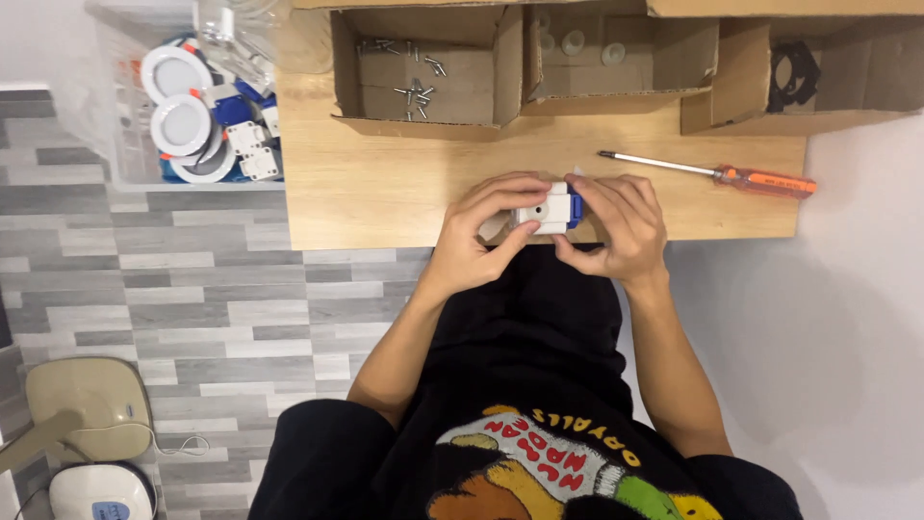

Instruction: The person assembles a white plastic electrical box with a blue circular cover. They use an orange screwdriver to tighten screws on the side of the box, then remove the cover to inspect the interior and place the components into a cardboard box.

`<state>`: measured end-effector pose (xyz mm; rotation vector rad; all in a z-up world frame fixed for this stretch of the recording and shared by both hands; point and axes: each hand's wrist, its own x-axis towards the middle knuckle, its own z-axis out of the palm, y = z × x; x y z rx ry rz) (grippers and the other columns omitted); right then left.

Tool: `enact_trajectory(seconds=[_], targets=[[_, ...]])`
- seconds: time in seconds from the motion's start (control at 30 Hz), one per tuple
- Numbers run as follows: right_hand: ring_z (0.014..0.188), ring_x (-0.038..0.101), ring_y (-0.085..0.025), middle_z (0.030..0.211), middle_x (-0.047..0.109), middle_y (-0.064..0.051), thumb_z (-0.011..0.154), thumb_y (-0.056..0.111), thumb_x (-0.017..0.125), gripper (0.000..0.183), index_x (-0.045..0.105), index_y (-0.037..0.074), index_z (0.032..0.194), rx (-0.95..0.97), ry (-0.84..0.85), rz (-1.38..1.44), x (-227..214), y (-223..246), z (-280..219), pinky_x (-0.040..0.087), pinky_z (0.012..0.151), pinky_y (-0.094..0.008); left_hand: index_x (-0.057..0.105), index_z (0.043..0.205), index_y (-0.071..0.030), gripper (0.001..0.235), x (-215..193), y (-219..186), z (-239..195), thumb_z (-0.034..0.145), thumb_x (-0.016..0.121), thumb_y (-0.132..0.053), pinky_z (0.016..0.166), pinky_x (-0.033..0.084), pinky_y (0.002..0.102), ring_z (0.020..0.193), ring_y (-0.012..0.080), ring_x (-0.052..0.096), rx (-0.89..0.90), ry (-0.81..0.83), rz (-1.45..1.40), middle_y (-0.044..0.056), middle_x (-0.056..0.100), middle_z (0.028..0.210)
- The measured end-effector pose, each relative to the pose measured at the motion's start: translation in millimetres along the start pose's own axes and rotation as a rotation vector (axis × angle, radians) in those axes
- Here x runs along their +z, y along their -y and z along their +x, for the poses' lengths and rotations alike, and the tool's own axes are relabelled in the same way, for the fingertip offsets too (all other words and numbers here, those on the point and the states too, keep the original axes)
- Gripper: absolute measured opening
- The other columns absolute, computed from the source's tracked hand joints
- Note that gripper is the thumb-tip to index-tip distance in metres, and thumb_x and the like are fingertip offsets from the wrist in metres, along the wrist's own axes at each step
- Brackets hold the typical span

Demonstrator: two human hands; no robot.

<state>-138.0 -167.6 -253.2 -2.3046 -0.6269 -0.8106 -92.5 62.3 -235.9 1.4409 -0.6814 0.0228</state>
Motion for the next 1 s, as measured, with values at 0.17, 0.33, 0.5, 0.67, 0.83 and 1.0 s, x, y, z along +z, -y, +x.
enact_trajectory(seconds=[0.17, 0.33, 0.5, 0.67, 0.83, 1.0], targets=[[0.095, 0.078, -0.035, 0.121, 0.083, -0.020, 0.092, 0.033, 0.091, 0.061, 0.075, -0.006, 0.135, -0.016, -0.003, 0.005, 1, -3, -3, 0.053, 0.091, -0.048, 0.075, 0.108, -0.006, 0.022, 5, 4, 1, 0.094, 0.091, -0.010, 0.110, 0.056, 0.046, 0.128, 0.0361, 0.074, -0.012, -0.055, -0.030, 0.012, 0.081, 0.125], [0.094, 0.077, -0.036, 0.121, 0.083, -0.021, 0.091, 0.031, 0.093, 0.062, 0.075, -0.007, 0.136, -0.062, -0.021, -0.001, -4, 0, -7, 0.052, 0.089, -0.047, 0.070, 0.127, -0.005, 0.034, 4, 2, -5, 0.099, 0.087, -0.010, 0.111, 0.056, 0.046, 0.132, 0.0324, 0.072, 0.048, -0.038, -0.022, 0.012, 0.078, 0.130], [0.096, 0.075, -0.035, 0.124, 0.081, -0.020, 0.092, 0.026, 0.092, 0.062, 0.072, -0.008, 0.140, -0.084, -0.025, 0.028, -4, 1, -5, 0.051, 0.089, -0.047, 0.074, 0.135, 0.001, 0.029, 7, -2, -10, 0.106, 0.072, -0.001, 0.113, 0.054, 0.057, 0.133, 0.0423, 0.069, 0.113, -0.006, 0.032, 0.020, 0.076, 0.132], [0.096, 0.075, -0.033, 0.124, 0.081, -0.020, 0.091, 0.023, 0.093, 0.062, 0.072, -0.007, 0.141, -0.088, -0.025, 0.036, -8, -3, -8, 0.051, 0.088, -0.046, 0.070, 0.122, 0.002, 0.020, 22, 1, -16, 0.104, 0.076, -0.001, 0.114, 0.053, 0.053, 0.134, 0.0387, 0.068, 0.074, -0.088, -0.057, 0.020, 0.076, 0.131], [0.095, 0.076, -0.033, 0.121, 0.083, -0.019, 0.087, 0.022, 0.097, 0.060, 0.076, -0.006, 0.136, -0.079, -0.059, 0.036, -13, -1, -8, 0.051, 0.088, -0.044, 0.061, 0.111, -0.002, 0.014, 21, 4, -16, 0.105, 0.074, 0.000, 0.116, 0.050, 0.054, 0.137, 0.0392, 0.066, 0.029, -0.035, -0.088, 0.021, 0.076, 0.133], [0.095, 0.076, -0.033, 0.122, 0.082, -0.019, 0.087, 0.021, 0.095, 0.058, 0.076, -0.006, 0.135, -0.068, -0.062, 0.046, -15, -2, -7, 0.053, 0.088, -0.044, 0.075, 0.133, 0.001, 0.028, 17, -7, -8, 0.105, 0.074, -0.001, 0.118, 0.051, 0.052, 0.137, 0.0367, 0.068, 0.001, 0.008, 0.035, 0.020, 0.076, 0.134]])
